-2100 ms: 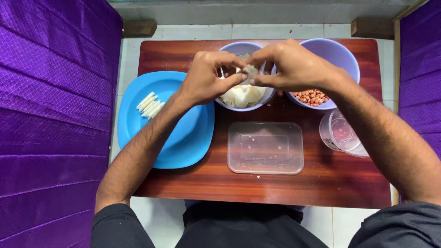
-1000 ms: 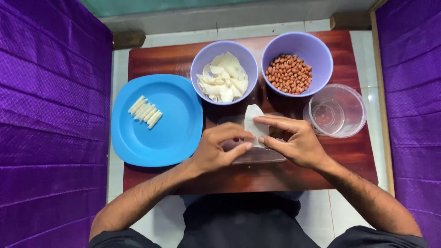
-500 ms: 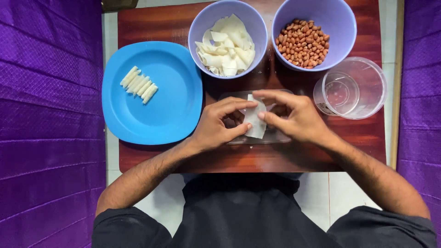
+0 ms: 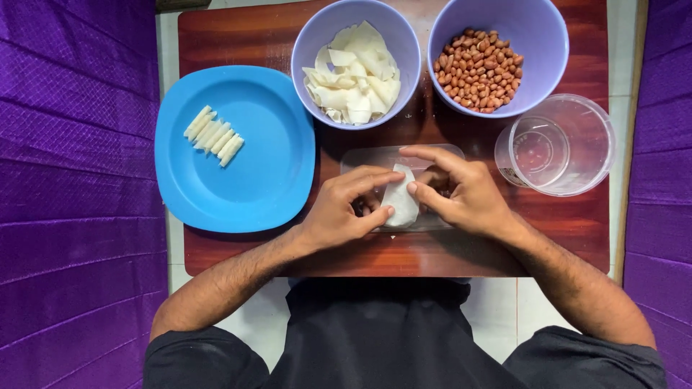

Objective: Assembling and rolling small snacks by placing peanuts and white strips into thin wrappers.

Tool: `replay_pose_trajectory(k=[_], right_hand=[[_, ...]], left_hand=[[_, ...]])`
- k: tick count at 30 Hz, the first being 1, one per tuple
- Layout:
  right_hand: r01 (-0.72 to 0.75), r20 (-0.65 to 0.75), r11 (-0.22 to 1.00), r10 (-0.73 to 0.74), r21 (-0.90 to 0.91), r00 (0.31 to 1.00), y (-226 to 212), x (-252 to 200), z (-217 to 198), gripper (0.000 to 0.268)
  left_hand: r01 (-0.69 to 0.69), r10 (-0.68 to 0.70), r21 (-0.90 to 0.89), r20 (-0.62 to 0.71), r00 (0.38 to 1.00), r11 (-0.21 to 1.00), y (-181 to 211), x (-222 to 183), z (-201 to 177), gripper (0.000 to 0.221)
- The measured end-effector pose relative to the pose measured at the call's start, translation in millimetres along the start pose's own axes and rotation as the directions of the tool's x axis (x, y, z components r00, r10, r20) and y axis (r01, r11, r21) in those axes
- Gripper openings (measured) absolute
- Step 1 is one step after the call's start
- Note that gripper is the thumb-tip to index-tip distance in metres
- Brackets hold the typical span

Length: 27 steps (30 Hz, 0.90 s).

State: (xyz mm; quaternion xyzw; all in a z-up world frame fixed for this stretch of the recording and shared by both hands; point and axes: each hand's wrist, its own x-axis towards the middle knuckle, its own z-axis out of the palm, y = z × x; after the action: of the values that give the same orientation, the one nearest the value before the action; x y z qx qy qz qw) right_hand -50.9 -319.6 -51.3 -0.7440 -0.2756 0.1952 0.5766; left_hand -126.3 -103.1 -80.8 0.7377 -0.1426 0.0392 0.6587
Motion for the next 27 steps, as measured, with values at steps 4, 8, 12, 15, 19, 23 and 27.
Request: replay_pose_trajectory(k=[4,8,12,15,19,23,27], right_hand=[[0.037,0.041,0.993,-0.032,-0.116,0.999,5.8,-1.8,1.1,0.055],[0.080,0.028,0.978,-0.076,-0.193,0.997,8.6,-1.3,-0.5,0.058],[0.036,0.054,0.992,-0.029,-0.125,0.998,8.4,-1.0,-3.4,0.070],[0.021,0.069,0.993,-0.014,-0.112,0.997,6.3,-0.3,-4.2,0.065],[0.037,0.110,0.987,-0.019,-0.157,0.994,6.7,-0.4,-6.7,0.020],[-0.096,0.177,0.984,0.069,0.149,0.982,-1.9,-0.8,-5.1,0.024],[-0.040,0.143,0.973,0.007,0.226,0.990,-8.3,-0.4,-13.0,0.022]], left_hand=[[-0.015,0.014,0.030,0.018,1.000,0.999,-0.6,-2.5,3.2,0.045],[-0.043,0.043,0.054,-0.009,0.999,0.998,-0.3,-3.1,4.2,0.044],[-0.192,0.199,0.123,-0.046,0.979,0.974,8.2,0.7,2.9,0.039],[-0.263,0.274,0.128,-0.084,0.958,0.956,16.6,5.1,1.7,0.034],[-0.282,0.285,0.049,-0.077,0.955,0.958,16.8,1.9,0.1,0.023],[-0.263,0.256,-0.075,-0.085,0.963,0.962,13.9,-2.4,3.4,0.029],[-0.277,0.272,-0.044,-0.095,0.958,0.960,13.3,1.6,3.1,0.032]])
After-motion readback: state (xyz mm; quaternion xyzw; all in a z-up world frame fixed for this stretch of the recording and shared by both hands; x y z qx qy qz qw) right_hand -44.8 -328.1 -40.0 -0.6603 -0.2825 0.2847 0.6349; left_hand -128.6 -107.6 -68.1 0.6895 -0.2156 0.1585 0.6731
